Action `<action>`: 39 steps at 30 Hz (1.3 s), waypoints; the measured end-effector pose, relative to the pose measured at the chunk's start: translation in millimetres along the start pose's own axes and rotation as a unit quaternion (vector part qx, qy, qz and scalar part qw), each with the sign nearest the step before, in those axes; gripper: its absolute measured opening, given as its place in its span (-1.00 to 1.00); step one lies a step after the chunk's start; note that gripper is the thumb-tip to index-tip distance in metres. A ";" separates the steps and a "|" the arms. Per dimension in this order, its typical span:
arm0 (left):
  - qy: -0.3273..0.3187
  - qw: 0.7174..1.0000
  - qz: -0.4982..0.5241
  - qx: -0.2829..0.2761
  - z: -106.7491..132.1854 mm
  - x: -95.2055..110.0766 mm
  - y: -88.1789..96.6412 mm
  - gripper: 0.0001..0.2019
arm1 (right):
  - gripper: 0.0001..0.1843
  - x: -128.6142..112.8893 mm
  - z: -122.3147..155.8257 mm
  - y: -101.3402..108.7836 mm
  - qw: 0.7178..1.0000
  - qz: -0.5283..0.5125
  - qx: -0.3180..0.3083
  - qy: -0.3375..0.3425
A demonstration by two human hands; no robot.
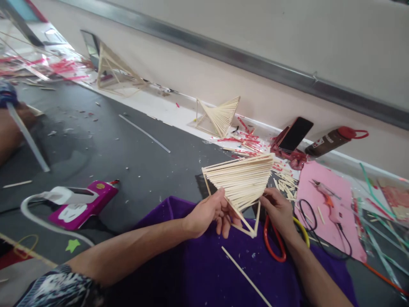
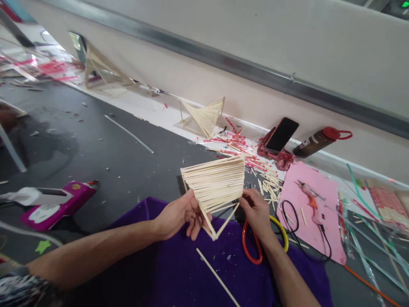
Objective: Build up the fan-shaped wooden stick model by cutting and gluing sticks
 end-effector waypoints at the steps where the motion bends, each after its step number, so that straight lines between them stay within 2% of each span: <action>1: 0.005 1.000 0.005 0.016 -0.9 0.8 2.7 -0.24 | -0.86 -0.9 -0.4 -0.3 1.000 0.007 -0.005 0.001; 4: 0.019 0.998 0.020 0.057 -4.1 3.7 10.4 -0.23 | -0.85 -2.6 -2.6 -2.4 0.999 0.029 -0.025 0.002; 14: 0.054 0.984 0.099 0.137 -13.3 -1.4 33.2 -0.33 | -0.82 -1.9 -6.9 -6.7 0.993 0.081 -0.084 0.003; 23: 0.006 0.983 0.146 0.112 -13.8 -1.0 36.6 -0.51 | -0.78 3.9 -5.6 -9.7 0.989 0.093 -0.113 0.002; 32: 0.008 0.980 0.159 0.119 -13.9 -3.0 37.9 -0.59 | -0.80 3.3 -7.7 -10.5 0.990 0.082 -0.113 0.006; 39: 0.021 0.978 0.160 0.133 -14.9 -1.9 38.0 -0.57 | -0.82 1.4 -9.1 -9.0 0.990 0.085 -0.113 -0.001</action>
Point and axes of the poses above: each hand's wrist, its own z-axis away from the middle knuckle, its own y-axis out of the back of the hand, x = y × z, the point moved 6 cm from there along -z, towards the middle knuckle, and after that the axes turned 12 degrees about z, right-handed, at the moved point
